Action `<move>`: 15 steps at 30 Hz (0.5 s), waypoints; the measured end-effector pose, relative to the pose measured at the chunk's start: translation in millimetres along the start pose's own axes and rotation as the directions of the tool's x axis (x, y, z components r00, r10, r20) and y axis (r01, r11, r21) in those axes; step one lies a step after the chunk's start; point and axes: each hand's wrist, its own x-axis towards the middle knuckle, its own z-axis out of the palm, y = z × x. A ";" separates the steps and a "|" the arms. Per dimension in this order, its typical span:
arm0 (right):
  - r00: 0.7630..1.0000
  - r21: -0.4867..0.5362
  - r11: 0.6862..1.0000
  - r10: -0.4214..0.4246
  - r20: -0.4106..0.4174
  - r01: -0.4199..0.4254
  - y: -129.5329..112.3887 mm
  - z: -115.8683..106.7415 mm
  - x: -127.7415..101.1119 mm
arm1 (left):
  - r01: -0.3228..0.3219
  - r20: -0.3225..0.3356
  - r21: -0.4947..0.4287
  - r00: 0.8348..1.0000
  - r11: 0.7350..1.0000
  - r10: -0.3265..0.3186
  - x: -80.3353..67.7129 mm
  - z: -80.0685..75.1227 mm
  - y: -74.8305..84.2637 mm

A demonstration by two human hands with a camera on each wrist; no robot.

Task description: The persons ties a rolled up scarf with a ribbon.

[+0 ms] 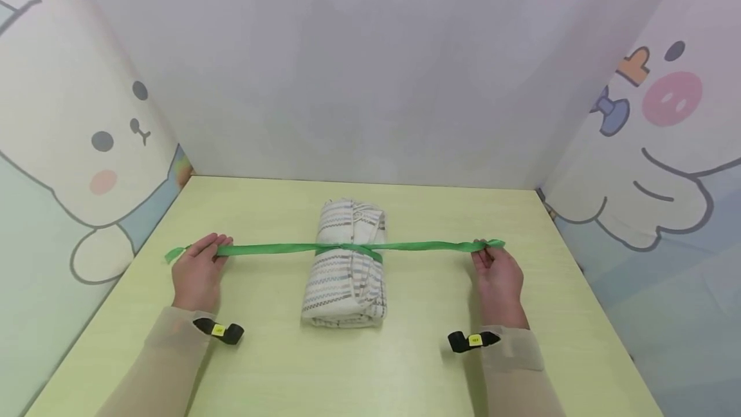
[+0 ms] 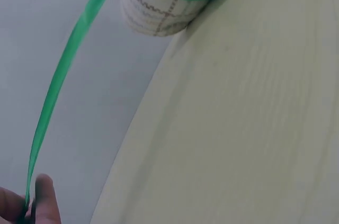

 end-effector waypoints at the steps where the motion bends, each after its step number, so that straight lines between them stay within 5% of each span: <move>1: 1.000 -0.019 1.000 0.005 -0.001 -0.005 -2.7 -2.0 0.8 | 0.009 -0.003 0.017 1.000 1.000 -0.009 1.6 -3.1 1.1; 9: 1.000 -0.224 0.975 -0.009 -0.003 0.008 -16.2 -9.4 1.9 | 0.001 0.010 0.164 1.000 0.987 -0.003 12.5 -23.1 8.8; 15: 0.999 -0.381 0.924 -0.038 0.020 0.043 -17.2 -10.5 -1.9 | 0.010 -0.013 0.150 1.000 0.989 -0.008 21.1 -36.5 18.9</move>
